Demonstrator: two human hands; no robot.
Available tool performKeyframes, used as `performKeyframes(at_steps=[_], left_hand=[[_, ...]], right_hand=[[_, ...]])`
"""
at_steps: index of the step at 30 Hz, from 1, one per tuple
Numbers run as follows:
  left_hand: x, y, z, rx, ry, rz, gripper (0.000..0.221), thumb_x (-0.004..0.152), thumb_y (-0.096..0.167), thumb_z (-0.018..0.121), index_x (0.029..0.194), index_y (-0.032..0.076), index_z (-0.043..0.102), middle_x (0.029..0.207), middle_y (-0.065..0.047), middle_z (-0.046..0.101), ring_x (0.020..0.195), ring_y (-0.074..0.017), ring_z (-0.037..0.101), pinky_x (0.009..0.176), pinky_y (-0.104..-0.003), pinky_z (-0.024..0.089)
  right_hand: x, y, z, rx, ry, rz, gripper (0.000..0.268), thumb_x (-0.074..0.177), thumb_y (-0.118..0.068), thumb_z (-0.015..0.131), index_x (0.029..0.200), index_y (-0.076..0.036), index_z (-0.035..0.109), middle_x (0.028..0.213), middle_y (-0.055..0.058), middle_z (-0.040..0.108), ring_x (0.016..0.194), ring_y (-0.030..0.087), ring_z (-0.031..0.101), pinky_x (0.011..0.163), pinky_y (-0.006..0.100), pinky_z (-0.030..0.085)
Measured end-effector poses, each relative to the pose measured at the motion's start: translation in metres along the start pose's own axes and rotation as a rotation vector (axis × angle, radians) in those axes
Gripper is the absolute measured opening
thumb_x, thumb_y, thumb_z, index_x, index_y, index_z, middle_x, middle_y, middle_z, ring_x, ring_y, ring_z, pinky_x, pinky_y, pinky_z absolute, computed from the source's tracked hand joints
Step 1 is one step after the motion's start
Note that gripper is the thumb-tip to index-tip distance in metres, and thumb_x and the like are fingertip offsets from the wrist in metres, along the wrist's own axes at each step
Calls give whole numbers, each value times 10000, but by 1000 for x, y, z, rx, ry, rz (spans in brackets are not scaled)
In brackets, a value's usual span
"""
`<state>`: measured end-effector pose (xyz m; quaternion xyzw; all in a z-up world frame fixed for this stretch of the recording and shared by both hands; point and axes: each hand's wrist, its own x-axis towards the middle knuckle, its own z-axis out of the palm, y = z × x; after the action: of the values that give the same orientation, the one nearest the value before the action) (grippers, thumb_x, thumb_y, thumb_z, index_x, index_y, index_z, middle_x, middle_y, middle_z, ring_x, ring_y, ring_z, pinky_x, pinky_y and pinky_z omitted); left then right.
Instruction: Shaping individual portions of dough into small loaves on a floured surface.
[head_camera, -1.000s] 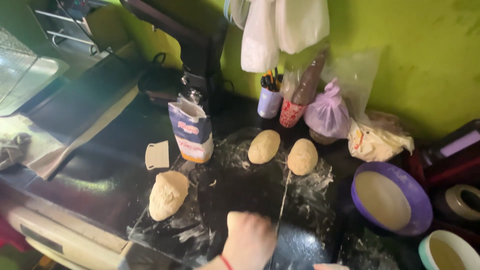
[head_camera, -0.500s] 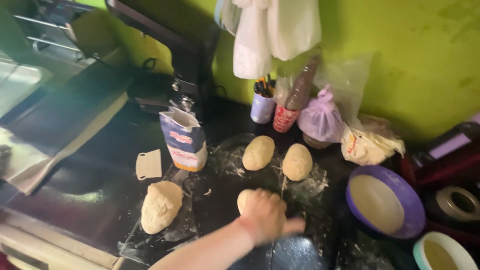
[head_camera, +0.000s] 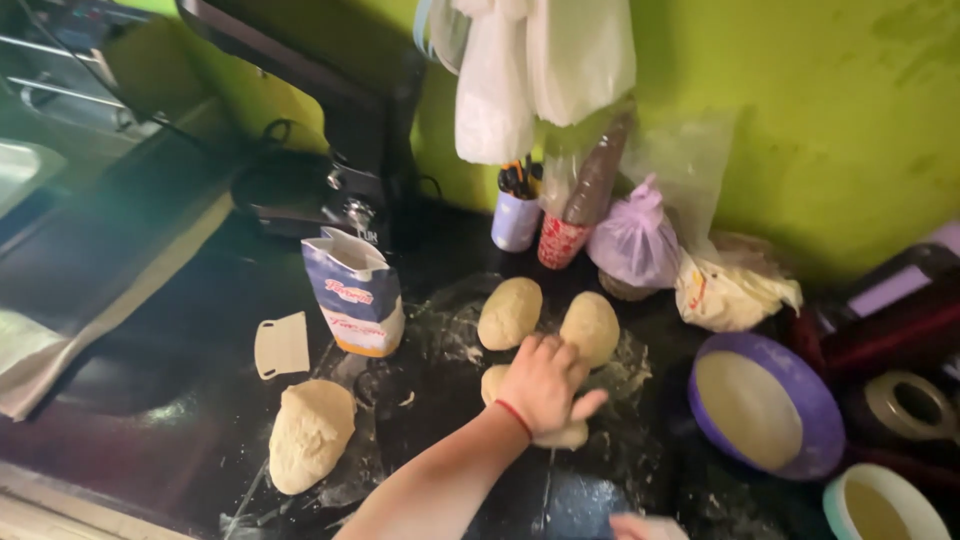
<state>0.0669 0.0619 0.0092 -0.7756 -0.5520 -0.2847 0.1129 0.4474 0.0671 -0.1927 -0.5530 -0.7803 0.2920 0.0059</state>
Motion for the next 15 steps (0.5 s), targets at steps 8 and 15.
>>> performKeyframes(at_steps=[8, 15], left_hand=[[-122, 29, -69, 5, -232, 84, 1096, 940, 872, 301, 1626, 52, 541, 1485, -210, 610, 1415, -480, 445, 1255, -704, 182], [-209, 27, -111, -619, -81, -630, 712, 1000, 596, 445, 1523, 147, 624, 1569, -151, 572, 1475, -298, 506, 1212, -497, 316]], right_hand=[[-61, -270, -109, 310, 511, -220, 267, 1006, -273, 664, 1136, -177, 876, 1160, -38, 898, 1100, 116, 825, 1055, 289, 578], [-7, -300, -54, 282, 67, -229, 520, 1032, -470, 543, 1468, -232, 695, 1500, 12, 737, 1388, 176, 689, 1203, 328, 463]])
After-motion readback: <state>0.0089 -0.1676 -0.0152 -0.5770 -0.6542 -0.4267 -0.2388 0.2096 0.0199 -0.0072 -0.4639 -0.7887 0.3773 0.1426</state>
